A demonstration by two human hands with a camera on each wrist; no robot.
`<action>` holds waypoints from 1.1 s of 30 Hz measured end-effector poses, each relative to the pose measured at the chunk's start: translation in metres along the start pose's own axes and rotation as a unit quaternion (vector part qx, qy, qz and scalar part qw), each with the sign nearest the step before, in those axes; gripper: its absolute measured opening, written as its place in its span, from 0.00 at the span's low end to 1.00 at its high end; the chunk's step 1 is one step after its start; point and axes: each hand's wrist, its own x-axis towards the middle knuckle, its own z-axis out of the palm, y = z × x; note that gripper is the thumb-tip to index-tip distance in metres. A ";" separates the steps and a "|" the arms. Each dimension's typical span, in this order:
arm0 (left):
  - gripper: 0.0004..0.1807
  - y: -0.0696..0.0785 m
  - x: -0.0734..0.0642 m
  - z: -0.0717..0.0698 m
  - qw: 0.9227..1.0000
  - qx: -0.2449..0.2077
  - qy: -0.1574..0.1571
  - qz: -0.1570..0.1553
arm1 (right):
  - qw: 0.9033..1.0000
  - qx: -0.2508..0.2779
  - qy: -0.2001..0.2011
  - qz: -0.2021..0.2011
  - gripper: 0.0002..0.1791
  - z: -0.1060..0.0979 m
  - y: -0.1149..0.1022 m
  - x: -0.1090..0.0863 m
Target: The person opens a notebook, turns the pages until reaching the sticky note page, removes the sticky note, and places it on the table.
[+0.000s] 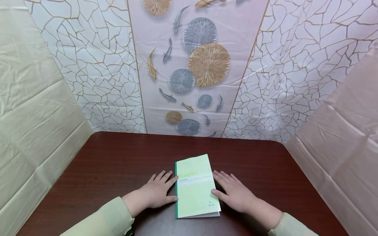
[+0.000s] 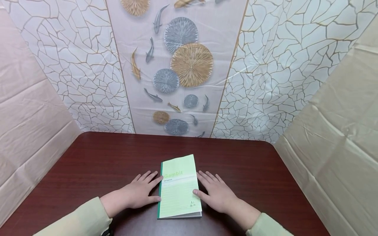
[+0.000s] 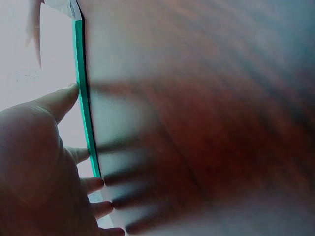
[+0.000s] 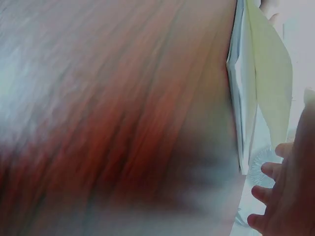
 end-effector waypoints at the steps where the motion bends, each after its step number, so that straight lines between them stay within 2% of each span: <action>1: 0.44 0.000 0.000 0.000 1.000 0.000 0.000 -0.001 | 1.000 0.013 0.003 0.003 0.41 -0.001 -0.001 0.000; 7: 0.44 0.000 -0.002 -0.005 1.000 -0.007 0.015 -0.006 | 0.994 0.108 0.015 0.012 0.37 -0.009 -0.010 0.004; 11: 0.43 0.004 -0.003 -0.013 0.999 -0.008 0.042 -0.001 | 0.986 0.166 0.017 0.022 0.34 -0.015 -0.019 0.005; 16: 0.40 0.015 -0.007 -0.028 0.996 -0.011 0.088 0.010 | 0.975 0.219 0.024 0.011 0.30 -0.019 -0.034 0.008; 23: 0.35 0.038 -0.011 -0.048 0.984 -0.026 0.173 0.017 | 0.969 0.239 0.041 -0.035 0.28 -0.018 -0.047 0.011; 28: 0.34 0.050 -0.010 -0.058 0.978 -0.037 0.205 -0.003 | 0.968 0.237 0.044 -0.076 0.29 -0.014 -0.054 0.015; 33: 0.31 0.058 -0.010 -0.067 0.971 -0.029 0.238 0.000 | 0.966 0.220 0.057 -0.121 0.30 -0.009 -0.060 0.017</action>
